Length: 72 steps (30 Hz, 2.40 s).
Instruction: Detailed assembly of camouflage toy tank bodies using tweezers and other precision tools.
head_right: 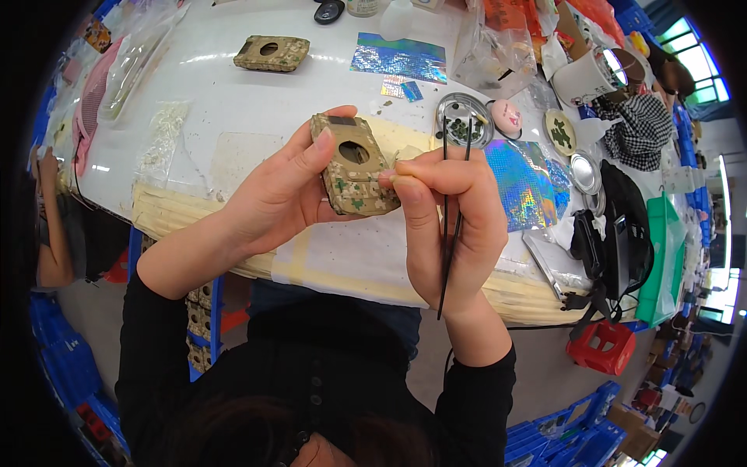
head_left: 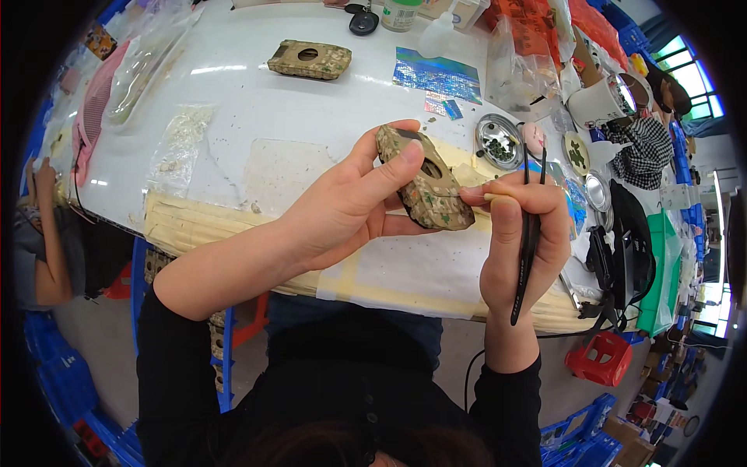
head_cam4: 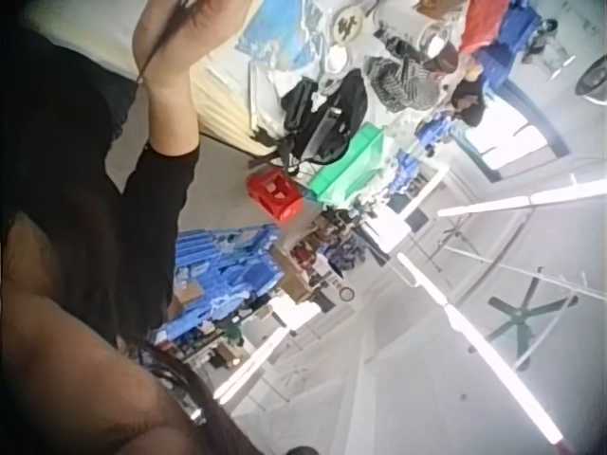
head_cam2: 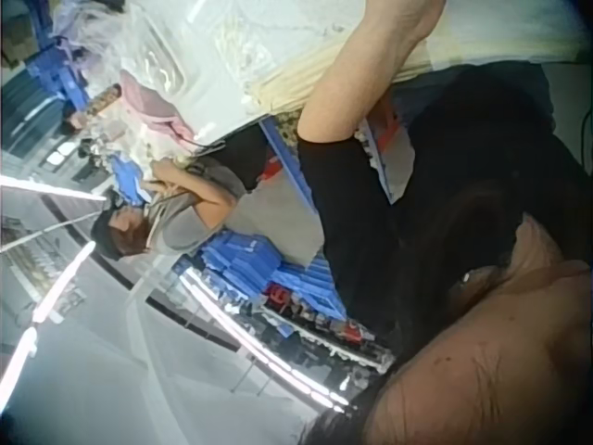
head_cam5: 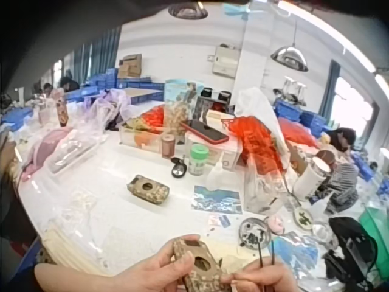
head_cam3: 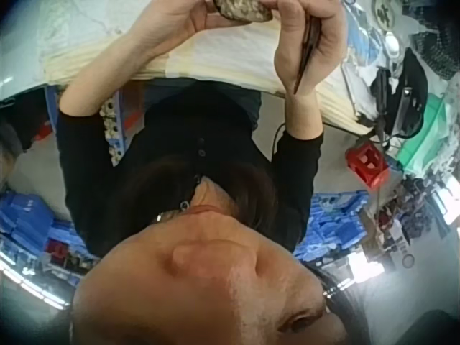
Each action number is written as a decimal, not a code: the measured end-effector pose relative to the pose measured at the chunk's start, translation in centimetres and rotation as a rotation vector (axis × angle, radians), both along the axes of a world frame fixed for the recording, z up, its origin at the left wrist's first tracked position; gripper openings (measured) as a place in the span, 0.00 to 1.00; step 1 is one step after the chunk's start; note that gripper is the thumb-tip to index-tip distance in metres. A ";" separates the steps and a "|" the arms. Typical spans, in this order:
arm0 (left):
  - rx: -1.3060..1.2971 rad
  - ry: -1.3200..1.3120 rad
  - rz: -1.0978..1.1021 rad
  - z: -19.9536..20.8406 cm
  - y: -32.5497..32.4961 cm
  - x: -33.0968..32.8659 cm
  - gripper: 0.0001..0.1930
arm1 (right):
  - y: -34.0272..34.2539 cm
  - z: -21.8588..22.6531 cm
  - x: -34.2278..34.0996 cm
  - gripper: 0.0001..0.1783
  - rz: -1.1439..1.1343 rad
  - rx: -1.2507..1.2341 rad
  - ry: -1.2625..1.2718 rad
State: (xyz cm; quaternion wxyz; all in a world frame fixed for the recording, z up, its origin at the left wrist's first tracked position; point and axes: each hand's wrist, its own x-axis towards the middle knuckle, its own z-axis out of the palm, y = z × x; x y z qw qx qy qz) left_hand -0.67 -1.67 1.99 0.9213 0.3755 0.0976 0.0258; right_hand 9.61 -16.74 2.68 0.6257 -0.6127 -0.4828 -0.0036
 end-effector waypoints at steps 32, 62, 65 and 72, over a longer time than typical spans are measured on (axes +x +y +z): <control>0.043 -0.073 0.190 -0.7 1.1 0.4 0.21 | -5.7 -1.9 -1.1 0.31 -0.282 -0.170 -0.077; -0.032 -0.170 -0.074 -1.6 2.6 0.8 0.23 | -3.4 -3.4 -1.1 0.08 0.043 -0.442 0.488; -0.141 -0.177 -0.108 -1.0 2.8 0.7 0.23 | -3.5 -3.5 -1.1 0.08 0.037 -0.447 0.487; -0.001 -0.180 -0.067 -1.7 2.6 1.0 0.23 | -3.5 -3.4 -1.0 0.07 0.040 -0.450 0.486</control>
